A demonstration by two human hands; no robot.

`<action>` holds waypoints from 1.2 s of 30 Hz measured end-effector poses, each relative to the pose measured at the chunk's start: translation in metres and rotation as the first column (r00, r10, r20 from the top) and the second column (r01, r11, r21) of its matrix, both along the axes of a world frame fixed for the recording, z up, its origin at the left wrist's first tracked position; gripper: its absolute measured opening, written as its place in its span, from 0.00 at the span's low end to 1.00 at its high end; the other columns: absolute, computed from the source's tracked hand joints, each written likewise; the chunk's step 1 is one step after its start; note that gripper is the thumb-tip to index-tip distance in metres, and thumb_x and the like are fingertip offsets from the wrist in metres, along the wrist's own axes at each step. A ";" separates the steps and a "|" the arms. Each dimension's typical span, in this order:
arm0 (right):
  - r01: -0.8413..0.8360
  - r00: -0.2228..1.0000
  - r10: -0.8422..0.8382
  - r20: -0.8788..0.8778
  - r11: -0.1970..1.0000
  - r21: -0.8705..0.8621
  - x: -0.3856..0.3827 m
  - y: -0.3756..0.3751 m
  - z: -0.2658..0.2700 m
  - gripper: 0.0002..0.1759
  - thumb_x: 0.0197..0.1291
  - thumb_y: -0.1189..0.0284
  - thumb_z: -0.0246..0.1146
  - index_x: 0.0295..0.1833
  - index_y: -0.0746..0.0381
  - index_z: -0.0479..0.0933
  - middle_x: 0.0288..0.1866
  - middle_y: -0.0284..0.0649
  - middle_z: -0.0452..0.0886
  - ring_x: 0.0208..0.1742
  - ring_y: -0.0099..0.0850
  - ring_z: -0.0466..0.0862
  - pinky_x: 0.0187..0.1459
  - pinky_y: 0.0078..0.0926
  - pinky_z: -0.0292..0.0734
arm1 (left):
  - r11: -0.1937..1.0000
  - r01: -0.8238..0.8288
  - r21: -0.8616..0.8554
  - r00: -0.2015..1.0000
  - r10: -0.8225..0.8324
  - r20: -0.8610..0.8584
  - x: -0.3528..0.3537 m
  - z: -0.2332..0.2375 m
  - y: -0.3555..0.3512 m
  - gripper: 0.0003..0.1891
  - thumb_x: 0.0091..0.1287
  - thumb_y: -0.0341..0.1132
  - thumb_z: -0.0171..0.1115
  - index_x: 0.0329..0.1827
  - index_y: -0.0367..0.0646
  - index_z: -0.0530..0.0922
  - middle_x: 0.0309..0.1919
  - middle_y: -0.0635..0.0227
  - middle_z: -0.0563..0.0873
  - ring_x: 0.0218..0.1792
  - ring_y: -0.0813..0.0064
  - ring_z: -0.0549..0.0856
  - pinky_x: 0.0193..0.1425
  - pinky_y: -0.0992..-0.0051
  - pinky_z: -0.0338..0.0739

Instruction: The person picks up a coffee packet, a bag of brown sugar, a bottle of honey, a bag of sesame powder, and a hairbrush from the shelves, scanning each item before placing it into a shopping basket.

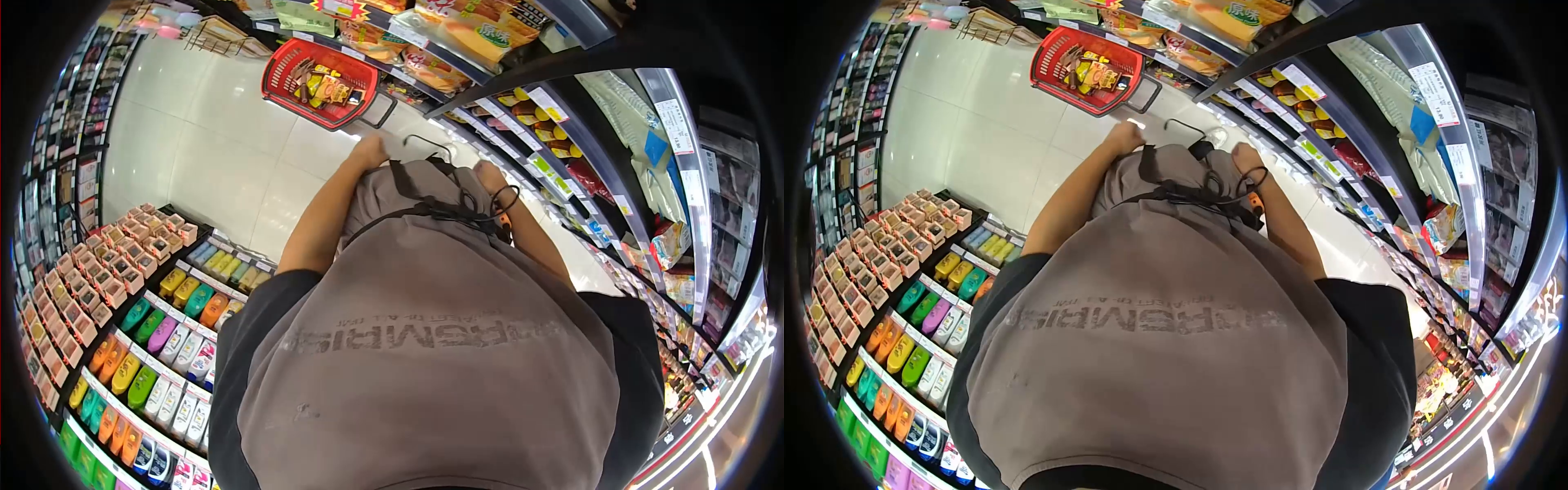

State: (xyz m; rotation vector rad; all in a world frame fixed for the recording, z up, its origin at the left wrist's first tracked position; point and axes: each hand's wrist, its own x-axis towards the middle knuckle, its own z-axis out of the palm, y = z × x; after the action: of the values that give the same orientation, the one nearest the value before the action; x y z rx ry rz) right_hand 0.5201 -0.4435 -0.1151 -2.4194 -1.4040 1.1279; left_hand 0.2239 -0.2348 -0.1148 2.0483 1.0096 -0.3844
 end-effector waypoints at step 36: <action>0.894 0.417 -0.847 -0.329 0.319 0.313 0.229 -0.070 -0.008 0.36 0.41 0.71 0.72 0.60 0.63 0.68 0.55 0.41 0.74 0.53 0.35 0.76 0.44 0.36 0.76 | 0.495 -0.443 -0.747 0.615 0.774 0.148 0.228 0.072 -0.064 0.24 0.64 0.32 0.57 0.63 0.42 0.65 0.48 0.61 0.80 0.47 0.69 0.82 0.46 0.68 0.77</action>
State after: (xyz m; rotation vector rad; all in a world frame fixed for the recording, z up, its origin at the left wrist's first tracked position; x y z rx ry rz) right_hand 0.7486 -0.5139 -0.1235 -2.1306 -0.0695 0.5039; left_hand 0.4520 -0.2993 -0.0424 0.9247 1.0429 0.1714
